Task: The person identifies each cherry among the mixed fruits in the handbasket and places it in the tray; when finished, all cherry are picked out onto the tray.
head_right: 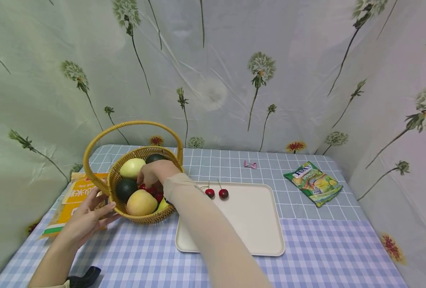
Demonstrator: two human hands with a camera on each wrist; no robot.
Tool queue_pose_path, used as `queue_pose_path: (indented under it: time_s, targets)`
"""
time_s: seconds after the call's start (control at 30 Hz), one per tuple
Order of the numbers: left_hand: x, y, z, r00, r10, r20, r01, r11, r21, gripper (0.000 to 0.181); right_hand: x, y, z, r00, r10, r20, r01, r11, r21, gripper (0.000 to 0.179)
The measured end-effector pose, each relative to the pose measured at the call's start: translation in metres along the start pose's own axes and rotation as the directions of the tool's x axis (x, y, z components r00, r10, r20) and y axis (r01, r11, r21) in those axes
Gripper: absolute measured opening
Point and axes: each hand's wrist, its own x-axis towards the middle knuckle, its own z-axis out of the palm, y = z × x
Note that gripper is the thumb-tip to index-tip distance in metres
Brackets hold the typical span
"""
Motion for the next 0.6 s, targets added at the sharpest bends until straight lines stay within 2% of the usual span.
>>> queue_pose_path:
  time_s: [0.2,0.47,0.6]
  targets:
    - [0.0005,0.0002,0.0012,1.000,-0.009,-0.001,0.009,1.000,0.002,0.091,-0.0011,-0.0052,-0.0001,0.998,0.066,0.020,-0.065,0.998,-0.015,0.052]
    - [-0.0004,0.0004,0.0016,1.000,-0.003,-0.004,0.003,1.000,-0.006,0.090,-0.0013,-0.0062,-0.0003,0.998,0.069,-0.009,-0.069,0.997,0.020,0.042]
    - [-0.0011,0.0015,0.0017,1.000,-0.005,-0.006,0.005,1.000,-0.002,0.089,0.0000,-0.0067,0.0002,0.997,0.076,0.001,-0.076,0.997,-0.004,0.045]
